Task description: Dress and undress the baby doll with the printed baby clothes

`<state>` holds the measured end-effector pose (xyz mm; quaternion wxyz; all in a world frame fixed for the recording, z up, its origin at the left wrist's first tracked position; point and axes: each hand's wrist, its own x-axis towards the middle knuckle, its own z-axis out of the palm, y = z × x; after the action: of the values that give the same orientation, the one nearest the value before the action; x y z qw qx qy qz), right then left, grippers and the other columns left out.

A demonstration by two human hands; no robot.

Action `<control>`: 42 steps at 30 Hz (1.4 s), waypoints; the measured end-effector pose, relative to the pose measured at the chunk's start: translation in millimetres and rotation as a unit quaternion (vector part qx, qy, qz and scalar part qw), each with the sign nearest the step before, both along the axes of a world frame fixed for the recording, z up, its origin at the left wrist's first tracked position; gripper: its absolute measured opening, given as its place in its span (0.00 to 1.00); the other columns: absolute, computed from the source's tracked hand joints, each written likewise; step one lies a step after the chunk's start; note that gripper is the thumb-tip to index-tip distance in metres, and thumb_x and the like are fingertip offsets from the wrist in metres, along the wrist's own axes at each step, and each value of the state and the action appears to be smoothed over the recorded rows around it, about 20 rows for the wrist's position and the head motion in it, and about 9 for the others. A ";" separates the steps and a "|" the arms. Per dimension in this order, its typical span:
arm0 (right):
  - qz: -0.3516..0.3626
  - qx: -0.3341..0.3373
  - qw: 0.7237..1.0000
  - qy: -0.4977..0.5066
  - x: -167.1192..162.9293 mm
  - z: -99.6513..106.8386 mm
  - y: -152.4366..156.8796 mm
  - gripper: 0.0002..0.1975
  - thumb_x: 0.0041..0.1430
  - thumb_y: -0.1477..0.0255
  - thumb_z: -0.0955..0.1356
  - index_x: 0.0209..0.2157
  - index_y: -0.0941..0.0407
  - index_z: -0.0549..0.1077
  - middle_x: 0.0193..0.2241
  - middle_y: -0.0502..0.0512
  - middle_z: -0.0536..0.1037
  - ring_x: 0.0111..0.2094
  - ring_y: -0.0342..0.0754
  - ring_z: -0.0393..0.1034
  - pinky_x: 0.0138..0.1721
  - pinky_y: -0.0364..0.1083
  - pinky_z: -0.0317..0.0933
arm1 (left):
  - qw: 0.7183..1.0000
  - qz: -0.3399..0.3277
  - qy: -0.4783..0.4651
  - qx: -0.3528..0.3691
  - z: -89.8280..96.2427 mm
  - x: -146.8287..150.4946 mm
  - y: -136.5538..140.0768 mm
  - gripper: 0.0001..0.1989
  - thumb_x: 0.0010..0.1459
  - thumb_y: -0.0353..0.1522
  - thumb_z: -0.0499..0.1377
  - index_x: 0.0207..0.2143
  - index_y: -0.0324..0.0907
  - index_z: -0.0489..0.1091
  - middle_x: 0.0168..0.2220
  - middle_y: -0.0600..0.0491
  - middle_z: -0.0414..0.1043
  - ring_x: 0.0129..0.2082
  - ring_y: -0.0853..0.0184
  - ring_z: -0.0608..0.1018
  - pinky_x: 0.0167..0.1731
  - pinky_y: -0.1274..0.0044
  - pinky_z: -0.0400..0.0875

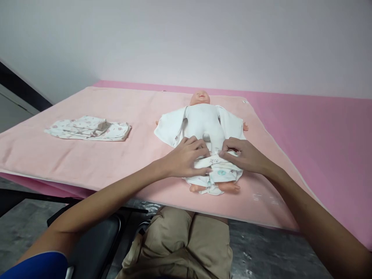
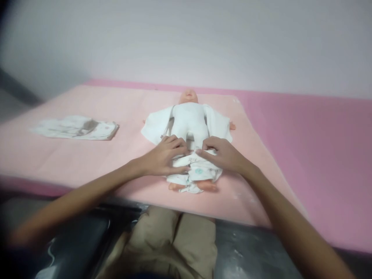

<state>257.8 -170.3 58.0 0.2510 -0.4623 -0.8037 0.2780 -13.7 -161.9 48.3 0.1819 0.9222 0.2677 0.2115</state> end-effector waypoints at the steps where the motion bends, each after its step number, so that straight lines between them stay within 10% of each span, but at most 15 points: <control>1: 0.010 -0.017 1.000 0.008 0.3 0.6 3.5 0.29 0.68 0.46 0.69 0.24 0.53 0.65 0.24 0.49 0.64 0.29 0.47 0.58 0.32 0.48 0.50 | 0.999 -0.009 -0.008 -0.035 2.0 1.5 1.9 0.20 0.67 0.52 0.60 0.42 0.45 0.75 0.45 0.48 0.76 0.46 0.56 0.72 0.51 0.62 0.66; 7: -0.091 -0.098 0.987 0.084 2.0 -22.2 24.2 0.38 0.64 0.36 0.66 0.20 0.53 0.54 0.21 0.46 0.52 0.25 0.43 0.45 0.28 0.47 0.41 | 0.910 0.053 -0.209 -0.354 -3.8 5.1 26.0 0.18 0.66 0.50 0.61 0.36 0.44 0.72 0.32 0.53 0.73 0.33 0.65 0.75 0.35 0.71 0.69; 13: -0.123 -0.106 0.976 0.146 9.5 -51.5 28.3 0.33 0.62 0.41 0.72 0.23 0.54 0.62 0.24 0.47 0.60 0.29 0.44 0.53 0.30 0.45 0.49 | 0.866 0.195 -0.245 -0.390 -30.6 -10.0 40.8 0.23 0.52 0.48 0.74 0.30 0.43 0.68 0.25 0.58 0.65 0.26 0.69 0.69 0.28 0.75 0.60; 18: -0.110 -0.224 0.932 0.261 3.4 -48.6 19.6 0.26 0.65 0.44 0.71 0.29 0.52 0.71 0.28 0.50 0.71 0.32 0.48 0.64 0.36 0.47 0.61 | 0.838 0.160 -0.243 -0.462 -30.7 -21.4 38.2 0.22 0.59 0.50 0.71 0.33 0.41 0.72 0.33 0.51 0.76 0.33 0.65 0.77 0.33 0.74 0.69; 22: -0.123 -0.329 0.844 0.405 -7.7 -42.7 13.0 0.23 0.66 0.43 0.69 0.44 0.48 0.77 0.36 0.54 0.80 0.40 0.57 0.74 0.43 0.53 0.68 | 0.743 0.104 -0.367 -0.549 -32.0 -14.1 33.9 0.22 0.64 0.50 0.68 0.48 0.42 0.76 0.44 0.46 0.82 0.44 0.58 0.83 0.45 0.68 0.77; 25: -0.148 -0.300 0.836 0.434 -10.9 -43.7 15.1 0.22 0.65 0.42 0.70 0.42 0.46 0.73 0.33 0.51 0.76 0.36 0.56 0.72 0.38 0.53 0.68 | 0.690 0.101 -0.425 -0.576 -37.1 -8.9 35.0 0.21 0.64 0.48 0.69 0.50 0.44 0.74 0.45 0.47 0.83 0.46 0.56 0.84 0.46 0.67 0.78; 31: -0.118 -0.193 0.888 0.400 6.2 -48.0 31.0 0.27 0.62 0.46 0.75 0.31 0.51 0.63 0.25 0.45 0.60 0.25 0.45 0.54 0.28 0.46 0.54 | 0.770 0.126 -0.368 -0.506 -34.7 -25.5 47.4 0.19 0.60 0.44 0.73 0.35 0.43 0.68 0.30 0.56 0.75 0.29 0.69 0.78 0.29 0.78 0.69; 37: -0.015 -0.116 0.984 0.135 4.5 11.9 52.1 0.22 0.62 0.47 0.75 0.34 0.53 0.75 0.29 0.50 0.69 0.30 0.46 0.60 0.32 0.46 0.54 | 0.918 0.086 -0.220 -0.319 10.0 -31.2 72.1 0.19 0.63 0.46 0.69 0.31 0.42 0.71 0.28 0.54 0.69 0.27 0.70 0.71 0.26 0.77 0.62; 42: -0.064 -0.115 0.976 0.172 -7.2 4.0 92.6 0.25 0.63 0.43 0.73 0.36 0.52 0.73 0.28 0.49 0.70 0.30 0.46 0.61 0.31 0.46 0.55 | 0.910 0.145 -0.230 -0.314 9.2 -18.1 102.3 0.23 0.64 0.53 0.66 0.33 0.43 0.72 0.28 0.53 0.69 0.25 0.69 0.70 0.24 0.76 0.61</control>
<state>250.6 -77.8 62.1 0.3480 -0.4834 -0.6802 0.4272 -31.9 -59.6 57.5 0.4856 0.6947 0.4014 0.3471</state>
